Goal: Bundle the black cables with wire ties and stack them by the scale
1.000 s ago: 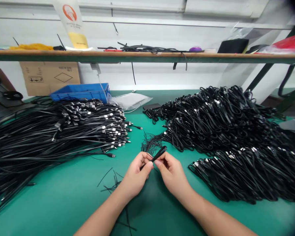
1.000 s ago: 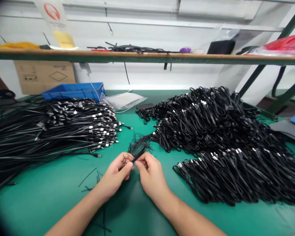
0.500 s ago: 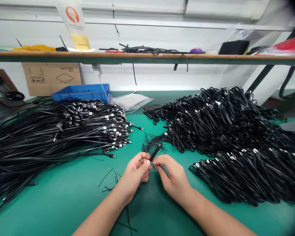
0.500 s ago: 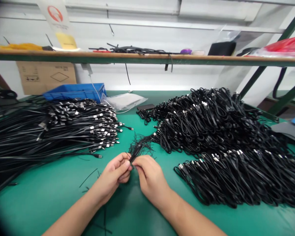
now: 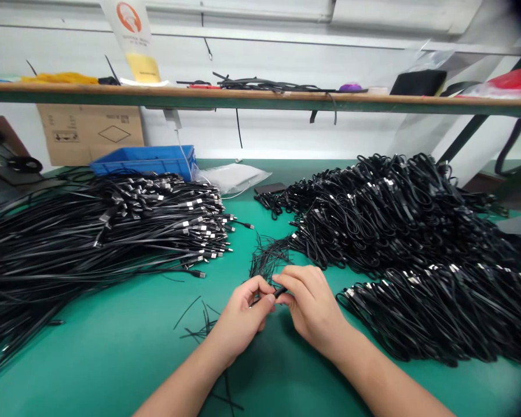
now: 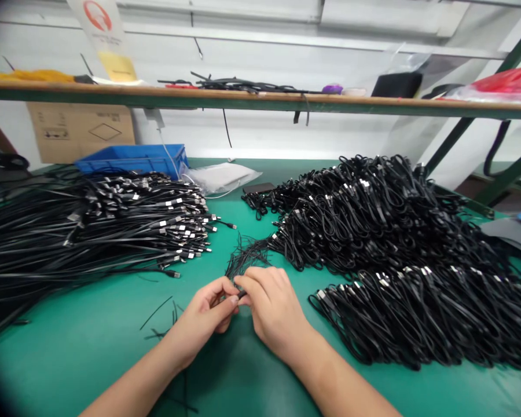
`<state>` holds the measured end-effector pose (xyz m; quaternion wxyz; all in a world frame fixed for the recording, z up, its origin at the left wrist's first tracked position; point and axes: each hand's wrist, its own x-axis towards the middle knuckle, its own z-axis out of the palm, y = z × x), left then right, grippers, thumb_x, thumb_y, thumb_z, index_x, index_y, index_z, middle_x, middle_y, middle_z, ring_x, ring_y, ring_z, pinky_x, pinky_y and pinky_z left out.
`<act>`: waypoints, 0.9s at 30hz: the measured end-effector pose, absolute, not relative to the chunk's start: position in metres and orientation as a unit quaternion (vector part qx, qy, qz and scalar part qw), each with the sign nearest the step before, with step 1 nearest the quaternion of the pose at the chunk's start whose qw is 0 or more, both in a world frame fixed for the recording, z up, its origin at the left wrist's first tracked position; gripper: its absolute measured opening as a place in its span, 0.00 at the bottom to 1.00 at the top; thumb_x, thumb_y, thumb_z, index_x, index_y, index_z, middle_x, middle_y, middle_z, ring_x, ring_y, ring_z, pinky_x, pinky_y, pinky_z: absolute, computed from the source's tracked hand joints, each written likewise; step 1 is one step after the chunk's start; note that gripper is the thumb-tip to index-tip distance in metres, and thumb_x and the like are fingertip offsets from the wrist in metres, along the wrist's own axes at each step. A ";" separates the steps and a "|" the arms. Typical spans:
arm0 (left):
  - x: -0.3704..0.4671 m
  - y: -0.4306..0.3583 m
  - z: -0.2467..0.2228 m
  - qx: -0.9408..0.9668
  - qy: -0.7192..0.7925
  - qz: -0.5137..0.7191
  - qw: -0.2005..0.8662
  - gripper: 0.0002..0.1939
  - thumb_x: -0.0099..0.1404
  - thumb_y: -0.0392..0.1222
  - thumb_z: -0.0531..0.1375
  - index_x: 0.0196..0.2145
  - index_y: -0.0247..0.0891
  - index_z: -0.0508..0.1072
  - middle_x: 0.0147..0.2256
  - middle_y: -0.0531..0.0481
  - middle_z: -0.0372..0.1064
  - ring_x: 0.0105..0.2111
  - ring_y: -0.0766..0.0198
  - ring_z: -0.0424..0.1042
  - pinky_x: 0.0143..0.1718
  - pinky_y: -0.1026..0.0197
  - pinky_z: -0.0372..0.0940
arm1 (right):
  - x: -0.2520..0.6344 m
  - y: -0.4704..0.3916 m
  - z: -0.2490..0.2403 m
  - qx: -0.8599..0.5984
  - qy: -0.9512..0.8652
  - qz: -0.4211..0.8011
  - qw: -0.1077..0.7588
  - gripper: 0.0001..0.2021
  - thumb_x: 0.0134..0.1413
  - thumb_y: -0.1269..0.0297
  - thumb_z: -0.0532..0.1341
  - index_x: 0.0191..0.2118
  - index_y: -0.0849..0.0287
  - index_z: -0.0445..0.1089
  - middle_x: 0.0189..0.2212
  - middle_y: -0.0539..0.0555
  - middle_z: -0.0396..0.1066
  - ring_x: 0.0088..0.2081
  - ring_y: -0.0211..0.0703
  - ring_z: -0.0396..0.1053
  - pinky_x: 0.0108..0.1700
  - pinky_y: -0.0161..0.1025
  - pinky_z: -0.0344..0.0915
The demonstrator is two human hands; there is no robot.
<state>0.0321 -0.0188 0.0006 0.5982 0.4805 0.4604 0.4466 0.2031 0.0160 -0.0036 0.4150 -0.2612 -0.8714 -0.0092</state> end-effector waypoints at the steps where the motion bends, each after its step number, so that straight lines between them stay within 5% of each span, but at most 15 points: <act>1: 0.031 -0.018 0.001 0.489 0.469 0.442 0.588 0.10 0.64 0.46 0.60 0.30 0.39 0.64 0.24 0.59 0.59 0.19 0.72 0.52 0.20 0.66 0.48 | 0.202 0.016 -0.004 -0.270 -0.872 0.007 0.409 0.11 0.66 0.74 0.55 0.51 0.60 0.67 0.43 0.60 0.72 0.41 0.49 0.65 0.41 0.45 0.59; 12: 0.037 -0.020 0.001 0.500 0.494 0.446 0.554 0.08 0.64 0.43 0.60 0.30 0.38 0.68 0.22 0.58 0.57 0.20 0.71 0.51 0.21 0.65 0.46 | 0.200 0.015 -0.006 -0.285 -0.864 0.057 0.410 0.09 0.63 0.77 0.54 0.36 0.58 0.69 0.35 0.55 0.72 0.37 0.46 0.65 0.39 0.45 0.60; 15: 0.042 -0.023 0.001 0.467 0.449 0.470 0.599 0.11 0.64 0.49 0.62 0.34 0.38 0.69 0.22 0.59 0.56 0.21 0.70 0.52 0.23 0.66 0.49 | 0.201 0.016 -0.006 -0.290 -0.849 0.073 0.437 0.11 0.62 0.79 0.53 0.37 0.58 0.69 0.35 0.56 0.71 0.38 0.47 0.65 0.39 0.45 0.63; 19: 0.042 -0.025 0.007 0.378 0.403 0.476 0.684 0.16 0.66 0.55 0.60 0.37 0.37 0.70 0.29 0.51 0.66 0.29 0.65 0.65 0.31 0.64 0.60 | 0.203 0.018 -0.004 -0.261 -0.829 0.133 0.476 0.13 0.62 0.80 0.51 0.36 0.56 0.68 0.34 0.55 0.70 0.37 0.45 0.67 0.38 0.43 0.67; 27: 0.036 -0.022 -0.004 0.250 0.350 0.453 0.781 0.16 0.55 0.44 0.72 0.34 0.35 0.71 0.31 0.52 0.66 0.30 0.69 0.66 0.34 0.66 0.62 | 0.201 0.016 -0.005 -0.219 -0.835 0.176 0.472 0.13 0.60 0.82 0.52 0.37 0.57 0.67 0.41 0.57 0.68 0.40 0.42 0.69 0.41 0.39 0.70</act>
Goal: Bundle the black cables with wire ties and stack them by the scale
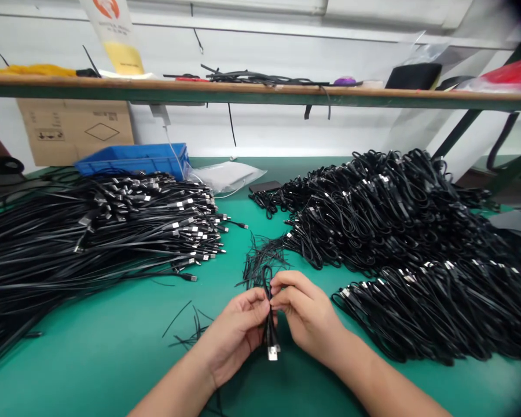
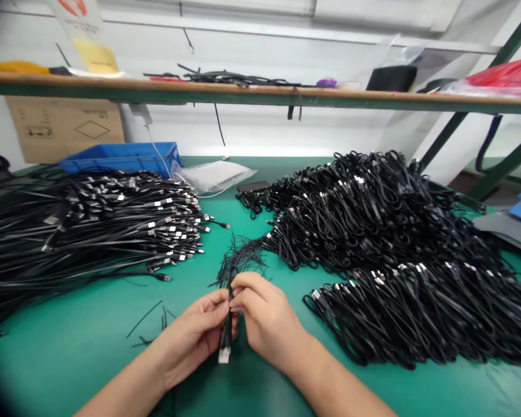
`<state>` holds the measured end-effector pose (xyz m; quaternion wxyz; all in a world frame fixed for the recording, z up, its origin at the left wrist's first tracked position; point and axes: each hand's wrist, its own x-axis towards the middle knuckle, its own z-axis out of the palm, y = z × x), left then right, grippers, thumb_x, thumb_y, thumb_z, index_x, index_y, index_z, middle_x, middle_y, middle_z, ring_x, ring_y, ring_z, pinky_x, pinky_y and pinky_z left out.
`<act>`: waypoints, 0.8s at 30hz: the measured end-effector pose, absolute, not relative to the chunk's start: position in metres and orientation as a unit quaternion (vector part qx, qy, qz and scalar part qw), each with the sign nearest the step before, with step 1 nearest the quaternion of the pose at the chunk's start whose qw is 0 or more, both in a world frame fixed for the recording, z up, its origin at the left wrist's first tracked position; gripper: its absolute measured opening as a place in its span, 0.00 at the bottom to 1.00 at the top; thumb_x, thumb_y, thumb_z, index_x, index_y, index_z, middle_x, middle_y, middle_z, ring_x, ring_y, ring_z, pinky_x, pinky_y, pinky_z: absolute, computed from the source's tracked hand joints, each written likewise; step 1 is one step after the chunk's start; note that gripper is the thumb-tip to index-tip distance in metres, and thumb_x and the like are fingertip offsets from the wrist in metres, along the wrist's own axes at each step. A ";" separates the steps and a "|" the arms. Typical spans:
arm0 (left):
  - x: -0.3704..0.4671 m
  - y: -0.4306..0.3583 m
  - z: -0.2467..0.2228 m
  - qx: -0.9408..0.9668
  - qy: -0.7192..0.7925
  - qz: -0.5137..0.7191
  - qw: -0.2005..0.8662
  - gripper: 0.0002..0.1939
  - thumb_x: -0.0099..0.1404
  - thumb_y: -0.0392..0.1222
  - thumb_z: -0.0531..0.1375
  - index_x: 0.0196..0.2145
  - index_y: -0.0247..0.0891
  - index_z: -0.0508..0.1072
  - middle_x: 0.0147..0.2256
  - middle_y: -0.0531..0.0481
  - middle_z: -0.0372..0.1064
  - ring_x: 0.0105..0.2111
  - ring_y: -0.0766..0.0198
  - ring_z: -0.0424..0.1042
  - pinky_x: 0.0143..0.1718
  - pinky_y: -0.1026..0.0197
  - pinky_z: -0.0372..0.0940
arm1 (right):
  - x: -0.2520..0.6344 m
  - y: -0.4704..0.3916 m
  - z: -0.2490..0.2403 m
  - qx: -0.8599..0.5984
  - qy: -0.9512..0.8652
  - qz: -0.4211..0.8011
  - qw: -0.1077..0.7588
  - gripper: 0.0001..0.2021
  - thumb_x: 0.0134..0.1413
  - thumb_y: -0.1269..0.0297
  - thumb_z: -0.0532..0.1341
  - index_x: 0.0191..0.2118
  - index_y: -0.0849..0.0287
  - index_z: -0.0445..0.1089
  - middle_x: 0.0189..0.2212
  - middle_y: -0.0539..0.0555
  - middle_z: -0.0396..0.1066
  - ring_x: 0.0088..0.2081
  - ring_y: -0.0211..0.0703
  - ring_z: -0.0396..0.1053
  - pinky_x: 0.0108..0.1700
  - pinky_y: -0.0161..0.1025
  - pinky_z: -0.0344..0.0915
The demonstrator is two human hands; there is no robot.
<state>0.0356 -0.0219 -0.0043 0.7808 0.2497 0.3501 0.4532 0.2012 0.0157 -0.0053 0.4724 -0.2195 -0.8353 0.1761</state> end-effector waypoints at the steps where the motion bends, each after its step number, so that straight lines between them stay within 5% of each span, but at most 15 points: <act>1: 0.036 -0.022 -0.006 0.252 0.350 0.458 0.777 0.16 0.55 0.44 0.73 0.34 0.36 0.71 0.32 0.51 0.66 0.31 0.68 0.66 0.35 0.66 0.62 | 0.201 0.015 -0.005 -0.221 -0.835 0.179 0.471 0.12 0.60 0.81 0.52 0.38 0.57 0.67 0.42 0.57 0.68 0.41 0.42 0.69 0.41 0.40 0.70; 9: 0.039 -0.022 -0.006 0.456 0.404 0.578 0.543 0.11 0.57 0.44 0.70 0.30 0.39 0.72 0.31 0.51 0.67 0.34 0.61 0.66 0.37 0.62 0.61 | 0.196 0.004 0.000 -0.311 -0.739 0.337 0.494 0.04 0.59 0.70 0.61 0.32 0.56 0.68 0.40 0.56 0.66 0.43 0.47 0.67 0.46 0.44 0.67; 11: 0.037 -0.024 -0.004 0.548 0.412 0.587 0.431 0.05 0.62 0.39 0.65 0.29 0.41 0.73 0.31 0.49 0.67 0.34 0.60 0.66 0.37 0.60 0.60 | 0.190 0.000 -0.003 -0.320 -0.667 0.446 0.504 0.08 0.59 0.62 0.63 0.29 0.57 0.68 0.40 0.56 0.64 0.42 0.47 0.67 0.44 0.43 0.68; 14: 0.032 -0.026 0.000 0.655 0.419 0.542 0.319 0.08 0.65 0.34 0.60 0.30 0.42 0.76 0.32 0.46 0.69 0.35 0.57 0.66 0.40 0.58 0.60 | 0.182 -0.004 -0.011 -0.315 -0.553 0.603 0.481 0.15 0.58 0.54 0.63 0.28 0.58 0.65 0.37 0.55 0.64 0.36 0.44 0.67 0.36 0.39 0.68; 16: 0.030 -0.026 0.002 0.658 0.429 0.520 0.335 0.07 0.65 0.35 0.60 0.30 0.42 0.76 0.33 0.45 0.69 0.35 0.57 0.66 0.40 0.58 0.60 | 0.182 -0.003 -0.013 -0.321 -0.545 0.617 0.470 0.15 0.58 0.54 0.64 0.28 0.58 0.64 0.35 0.54 0.65 0.35 0.43 0.66 0.36 0.38 0.67; 20: 0.029 -0.022 0.002 0.513 0.414 0.534 0.529 0.06 0.64 0.44 0.63 0.34 0.40 0.71 0.32 0.50 0.67 0.35 0.60 0.66 0.39 0.60 0.61 | 0.192 0.006 -0.005 -0.298 -0.697 0.453 0.469 0.03 0.59 0.65 0.63 0.38 0.56 0.68 0.36 0.53 0.69 0.37 0.43 0.66 0.40 0.39 0.67; 24: 0.028 -0.021 0.002 0.409 0.358 0.495 0.678 0.13 0.61 0.46 0.67 0.38 0.38 0.71 0.33 0.51 0.65 0.32 0.65 0.65 0.36 0.63 0.62 | 0.205 0.014 0.004 -0.235 -0.851 0.199 0.425 0.13 0.64 0.76 0.54 0.47 0.55 0.69 0.39 0.55 0.74 0.39 0.44 0.69 0.40 0.41 0.64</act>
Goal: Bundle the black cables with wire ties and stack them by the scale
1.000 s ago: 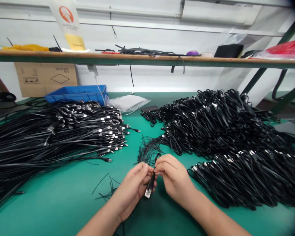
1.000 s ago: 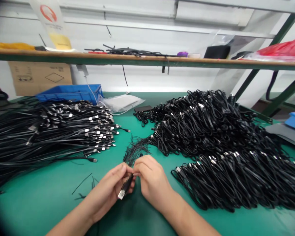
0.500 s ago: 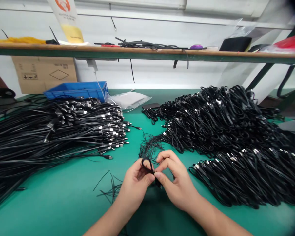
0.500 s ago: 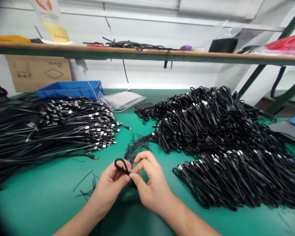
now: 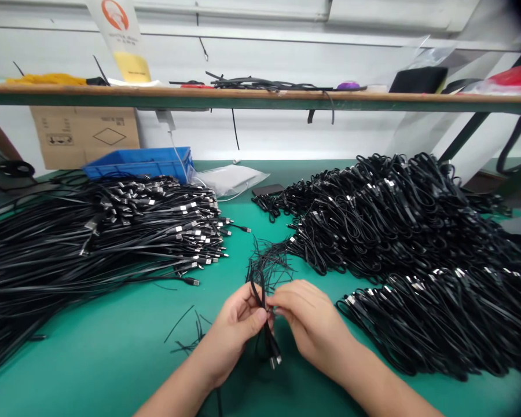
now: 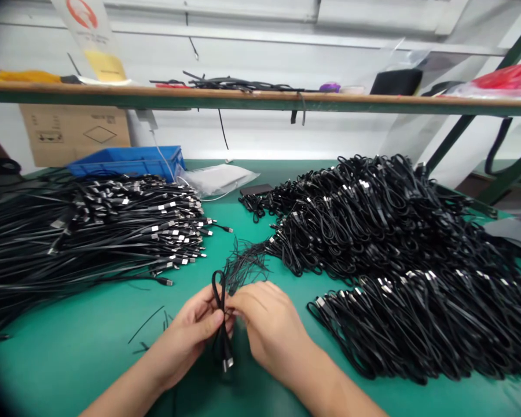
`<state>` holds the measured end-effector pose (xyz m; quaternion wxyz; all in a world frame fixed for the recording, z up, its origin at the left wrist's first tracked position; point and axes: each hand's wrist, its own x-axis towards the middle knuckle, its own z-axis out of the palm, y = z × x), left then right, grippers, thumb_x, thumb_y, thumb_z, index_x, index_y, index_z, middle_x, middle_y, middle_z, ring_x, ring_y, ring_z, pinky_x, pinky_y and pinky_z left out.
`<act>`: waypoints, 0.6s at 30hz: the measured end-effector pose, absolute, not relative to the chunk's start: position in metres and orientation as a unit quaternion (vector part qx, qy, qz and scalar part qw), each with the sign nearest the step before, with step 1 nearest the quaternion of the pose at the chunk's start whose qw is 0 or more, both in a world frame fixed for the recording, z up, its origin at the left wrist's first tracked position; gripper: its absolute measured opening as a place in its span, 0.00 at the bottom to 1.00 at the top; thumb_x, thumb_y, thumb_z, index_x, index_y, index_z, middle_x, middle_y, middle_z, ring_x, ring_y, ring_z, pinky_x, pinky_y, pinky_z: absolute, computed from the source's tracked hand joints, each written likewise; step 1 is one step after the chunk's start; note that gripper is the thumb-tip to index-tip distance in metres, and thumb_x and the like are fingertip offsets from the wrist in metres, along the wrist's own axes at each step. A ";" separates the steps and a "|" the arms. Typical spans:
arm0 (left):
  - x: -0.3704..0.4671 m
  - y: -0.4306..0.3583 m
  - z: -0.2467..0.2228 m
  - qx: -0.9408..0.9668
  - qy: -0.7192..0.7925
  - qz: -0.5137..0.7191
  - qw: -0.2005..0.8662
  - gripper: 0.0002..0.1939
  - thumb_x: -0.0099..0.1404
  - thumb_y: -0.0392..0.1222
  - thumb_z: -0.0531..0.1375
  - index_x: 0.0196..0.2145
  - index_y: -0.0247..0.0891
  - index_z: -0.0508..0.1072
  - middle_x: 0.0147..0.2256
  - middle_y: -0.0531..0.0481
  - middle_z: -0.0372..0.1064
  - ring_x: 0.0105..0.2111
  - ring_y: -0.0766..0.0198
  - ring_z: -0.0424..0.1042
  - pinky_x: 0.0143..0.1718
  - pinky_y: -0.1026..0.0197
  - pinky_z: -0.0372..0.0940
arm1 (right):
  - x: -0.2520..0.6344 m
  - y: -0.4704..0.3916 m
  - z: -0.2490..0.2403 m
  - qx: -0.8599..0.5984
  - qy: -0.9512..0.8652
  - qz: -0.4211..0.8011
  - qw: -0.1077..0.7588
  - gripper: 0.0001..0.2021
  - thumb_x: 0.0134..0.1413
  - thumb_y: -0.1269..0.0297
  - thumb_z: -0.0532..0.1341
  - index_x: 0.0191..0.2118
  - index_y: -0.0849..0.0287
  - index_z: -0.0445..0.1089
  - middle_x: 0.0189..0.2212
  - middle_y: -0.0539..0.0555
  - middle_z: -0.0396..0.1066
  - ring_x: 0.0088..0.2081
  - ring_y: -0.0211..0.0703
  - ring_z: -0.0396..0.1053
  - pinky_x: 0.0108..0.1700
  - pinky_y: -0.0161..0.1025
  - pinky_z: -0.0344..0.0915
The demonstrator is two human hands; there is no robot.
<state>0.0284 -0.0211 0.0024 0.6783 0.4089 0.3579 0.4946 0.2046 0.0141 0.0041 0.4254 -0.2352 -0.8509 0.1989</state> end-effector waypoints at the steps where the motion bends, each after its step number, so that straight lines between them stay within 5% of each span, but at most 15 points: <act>1: 0.029 -0.022 0.003 0.389 0.344 0.484 0.704 0.13 0.60 0.45 0.68 0.38 0.37 0.71 0.33 0.51 0.65 0.31 0.67 0.64 0.35 0.64 0.61 | 0.207 0.015 0.005 -0.231 -0.865 0.143 0.422 0.13 0.64 0.77 0.53 0.46 0.55 0.70 0.38 0.55 0.75 0.37 0.44 0.69 0.39 0.41 0.63; 12: 0.029 -0.025 0.007 0.271 0.287 0.411 0.822 0.16 0.56 0.44 0.72 0.38 0.37 0.72 0.27 0.54 0.59 0.25 0.70 0.61 0.30 0.66 0.58 | 0.215 0.013 0.019 -0.172 -0.916 0.049 0.360 0.11 0.65 0.75 0.52 0.36 0.57 0.70 0.29 0.54 0.73 0.30 0.44 0.64 0.33 0.42 0.59; 18: 0.033 -0.031 0.001 0.486 0.394 0.543 0.560 0.12 0.59 0.48 0.69 0.31 0.40 0.71 0.31 0.50 0.64 0.32 0.63 0.63 0.34 0.63 0.59 | 0.201 0.000 0.009 -0.234 -0.828 0.245 0.447 0.06 0.63 0.72 0.56 0.34 0.57 0.64 0.29 0.52 0.67 0.31 0.42 0.62 0.33 0.40 0.58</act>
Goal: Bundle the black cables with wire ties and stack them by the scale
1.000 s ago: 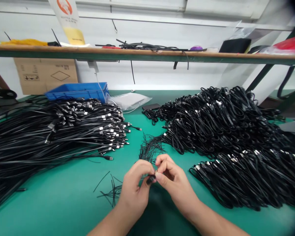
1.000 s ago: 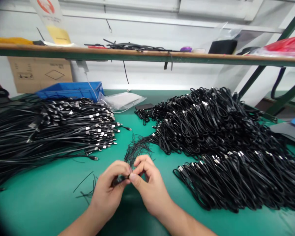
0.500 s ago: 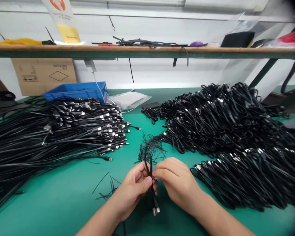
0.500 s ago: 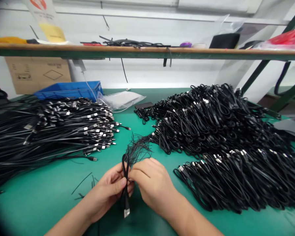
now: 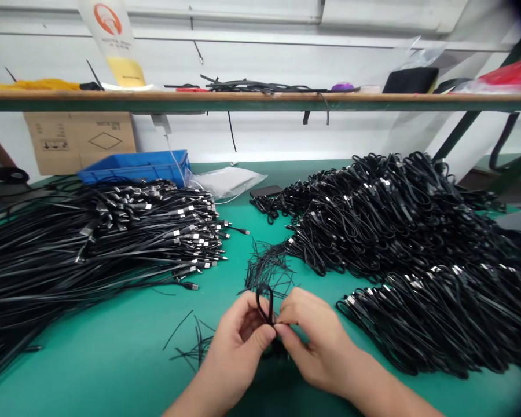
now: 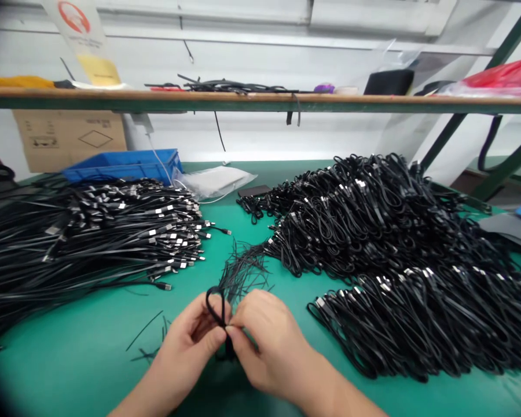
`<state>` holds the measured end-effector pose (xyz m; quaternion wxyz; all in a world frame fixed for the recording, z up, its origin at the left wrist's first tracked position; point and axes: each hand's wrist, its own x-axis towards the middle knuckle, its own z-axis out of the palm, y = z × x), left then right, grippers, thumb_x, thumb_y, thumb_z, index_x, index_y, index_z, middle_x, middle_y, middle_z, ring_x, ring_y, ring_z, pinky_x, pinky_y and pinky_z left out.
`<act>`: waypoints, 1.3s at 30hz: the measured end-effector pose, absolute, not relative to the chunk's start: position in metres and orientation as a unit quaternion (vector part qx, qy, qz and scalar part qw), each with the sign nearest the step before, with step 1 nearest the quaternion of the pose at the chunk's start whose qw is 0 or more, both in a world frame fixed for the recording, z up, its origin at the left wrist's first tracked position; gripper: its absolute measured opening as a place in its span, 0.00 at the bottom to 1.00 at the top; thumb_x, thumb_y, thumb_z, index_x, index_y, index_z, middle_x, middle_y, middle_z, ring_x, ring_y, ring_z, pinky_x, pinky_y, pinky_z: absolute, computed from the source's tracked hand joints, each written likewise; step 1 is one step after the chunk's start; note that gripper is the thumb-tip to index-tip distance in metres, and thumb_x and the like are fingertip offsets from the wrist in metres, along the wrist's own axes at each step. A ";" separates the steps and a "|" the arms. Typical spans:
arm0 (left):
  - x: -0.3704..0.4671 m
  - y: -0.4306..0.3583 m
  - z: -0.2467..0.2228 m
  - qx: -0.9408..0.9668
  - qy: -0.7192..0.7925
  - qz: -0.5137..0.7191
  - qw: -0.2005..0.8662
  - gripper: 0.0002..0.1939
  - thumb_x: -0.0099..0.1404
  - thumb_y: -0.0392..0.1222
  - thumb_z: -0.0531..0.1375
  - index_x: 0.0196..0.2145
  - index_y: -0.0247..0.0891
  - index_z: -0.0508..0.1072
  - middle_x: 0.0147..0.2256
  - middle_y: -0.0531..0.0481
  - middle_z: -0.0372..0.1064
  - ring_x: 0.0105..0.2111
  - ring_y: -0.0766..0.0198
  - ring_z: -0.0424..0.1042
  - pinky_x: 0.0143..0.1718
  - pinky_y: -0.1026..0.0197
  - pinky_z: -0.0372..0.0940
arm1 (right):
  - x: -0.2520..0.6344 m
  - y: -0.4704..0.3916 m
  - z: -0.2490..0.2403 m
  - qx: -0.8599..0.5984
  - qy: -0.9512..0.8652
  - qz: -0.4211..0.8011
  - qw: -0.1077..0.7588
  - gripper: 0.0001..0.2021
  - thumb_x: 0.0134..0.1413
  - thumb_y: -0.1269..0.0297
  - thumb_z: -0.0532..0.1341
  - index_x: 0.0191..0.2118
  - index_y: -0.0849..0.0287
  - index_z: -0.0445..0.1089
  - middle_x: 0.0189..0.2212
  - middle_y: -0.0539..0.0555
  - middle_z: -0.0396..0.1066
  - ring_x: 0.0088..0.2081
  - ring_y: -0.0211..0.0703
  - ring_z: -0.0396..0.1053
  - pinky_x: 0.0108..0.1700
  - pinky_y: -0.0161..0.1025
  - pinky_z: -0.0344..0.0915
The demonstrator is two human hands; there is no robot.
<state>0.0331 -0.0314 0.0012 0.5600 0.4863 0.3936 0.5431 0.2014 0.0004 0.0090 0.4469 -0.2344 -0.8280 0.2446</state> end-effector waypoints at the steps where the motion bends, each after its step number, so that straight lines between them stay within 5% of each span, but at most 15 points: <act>1: 0.032 -0.033 0.000 0.532 0.411 0.553 0.492 0.09 0.62 0.46 0.66 0.31 0.41 0.72 0.31 0.48 0.65 0.32 0.61 0.64 0.35 0.61 0.60 | 0.197 -0.003 0.006 -0.264 -0.777 0.340 0.460 0.07 0.63 0.69 0.56 0.32 0.56 0.62 0.27 0.51 0.65 0.29 0.41 0.61 0.31 0.38 0.58; 4: 0.026 -0.034 -0.001 0.659 0.424 0.519 0.341 0.07 0.67 0.40 0.60 0.31 0.43 0.75 0.32 0.44 0.68 0.34 0.57 0.64 0.39 0.57 0.60 | 0.185 -0.009 0.001 -0.324 -0.572 0.634 0.408 0.14 0.65 0.60 0.55 0.27 0.55 0.55 0.22 0.46 0.56 0.23 0.36 0.54 0.26 0.35 0.54; 6: 0.023 -0.033 0.000 0.683 0.429 0.497 0.319 0.08 0.68 0.39 0.58 0.31 0.43 0.75 0.32 0.44 0.69 0.34 0.56 0.65 0.39 0.56 0.60 | 0.182 -0.009 -0.001 -0.333 -0.520 0.694 0.370 0.14 0.64 0.58 0.55 0.28 0.55 0.55 0.21 0.45 0.54 0.22 0.35 0.52 0.25 0.34 0.53; 9: 0.023 -0.027 0.002 0.594 0.447 0.523 0.418 0.06 0.66 0.44 0.62 0.32 0.42 0.71 0.31 0.48 0.67 0.33 0.59 0.65 0.36 0.60 0.61 | 0.188 -0.006 -0.002 -0.334 -0.652 0.531 0.426 0.04 0.62 0.64 0.58 0.37 0.57 0.63 0.29 0.50 0.63 0.28 0.39 0.60 0.31 0.36 0.60; 12: 0.026 -0.024 0.004 0.479 0.430 0.531 0.552 0.13 0.60 0.50 0.67 0.32 0.40 0.70 0.31 0.51 0.66 0.33 0.62 0.66 0.36 0.63 0.61 | 0.198 -0.003 -0.001 -0.257 -0.817 0.271 0.438 0.10 0.62 0.74 0.57 0.48 0.57 0.65 0.38 0.56 0.69 0.37 0.44 0.65 0.40 0.41 0.64; 16: 0.030 -0.025 0.008 0.420 0.380 0.499 0.656 0.18 0.57 0.53 0.69 0.34 0.38 0.71 0.32 0.51 0.65 0.34 0.65 0.64 0.36 0.65 0.60 | 0.205 0.000 0.002 -0.204 -0.873 0.075 0.437 0.09 0.63 0.79 0.54 0.44 0.60 0.67 0.33 0.56 0.70 0.33 0.44 0.62 0.35 0.41 0.60; 20: 0.031 -0.027 0.007 0.392 0.342 0.482 0.705 0.17 0.57 0.49 0.70 0.37 0.38 0.71 0.33 0.51 0.65 0.33 0.66 0.63 0.36 0.66 0.61 | 0.205 0.002 0.003 -0.202 -0.874 0.051 0.439 0.07 0.64 0.76 0.55 0.39 0.60 0.68 0.31 0.56 0.70 0.32 0.44 0.61 0.34 0.41 0.58; 23: 0.030 -0.025 0.004 0.431 0.373 0.498 0.654 0.13 0.59 0.46 0.69 0.35 0.38 0.71 0.33 0.51 0.66 0.33 0.65 0.65 0.36 0.65 0.61 | 0.199 0.001 0.001 -0.253 -0.840 0.189 0.442 0.06 0.65 0.71 0.56 0.34 0.58 0.66 0.30 0.54 0.68 0.32 0.43 0.62 0.35 0.41 0.57; 27: 0.023 -0.024 0.003 0.646 0.408 0.521 0.380 0.02 0.64 0.36 0.61 0.32 0.40 0.73 0.30 0.50 0.67 0.33 0.63 0.66 0.36 0.63 0.61 | 0.186 -0.004 -0.003 -0.361 -0.577 0.629 0.376 0.15 0.62 0.55 0.58 0.27 0.56 0.57 0.21 0.46 0.57 0.23 0.35 0.53 0.26 0.34 0.51; 29: 0.020 -0.023 0.004 0.711 0.403 0.498 0.289 0.06 0.65 0.33 0.58 0.32 0.40 0.73 0.31 0.49 0.69 0.33 0.62 0.66 0.37 0.62 0.62 | 0.183 -0.005 -0.003 -0.353 -0.478 0.732 0.332 0.17 0.60 0.50 0.57 0.28 0.55 0.54 0.21 0.44 0.54 0.22 0.34 0.50 0.24 0.33 0.50; 31: 0.018 -0.022 0.005 0.684 0.434 0.490 0.323 0.04 0.65 0.34 0.59 0.32 0.40 0.72 0.30 0.49 0.68 0.32 0.62 0.67 0.35 0.63 0.62 | 0.184 -0.005 -0.001 -0.363 -0.541 0.669 0.359 0.15 0.61 0.52 0.58 0.29 0.57 0.58 0.23 0.46 0.58 0.24 0.35 0.54 0.26 0.34 0.53; 34: 0.019 -0.019 0.004 0.557 0.461 0.492 0.486 0.06 0.62 0.42 0.64 0.33 0.39 0.70 0.31 0.50 0.68 0.32 0.62 0.68 0.35 0.64 0.64 | 0.193 0.000 0.003 -0.315 -0.780 0.347 0.414 0.06 0.66 0.64 0.56 0.38 0.60 0.67 0.31 0.54 0.68 0.32 0.42 0.62 0.34 0.39 0.58; 37: 0.021 -0.016 0.003 0.487 0.420 0.474 0.602 0.14 0.59 0.49 0.67 0.34 0.37 0.70 0.32 0.49 0.68 0.34 0.61 0.69 0.37 0.63 0.65 | 0.203 0.005 0.009 -0.224 -0.895 0.072 0.379 0.09 0.66 0.74 0.52 0.38 0.61 0.68 0.31 0.56 0.70 0.33 0.44 0.61 0.34 0.41 0.54; 39: 0.023 -0.016 0.002 0.482 0.402 0.466 0.624 0.16 0.58 0.51 0.68 0.33 0.37 0.70 0.32 0.49 0.68 0.34 0.61 0.68 0.36 0.64 0.65 | 0.206 0.005 0.011 -0.212 -0.909 0.019 0.358 0.10 0.66 0.75 0.51 0.35 0.60 0.67 0.28 0.54 0.69 0.31 0.44 0.59 0.33 0.41 0.51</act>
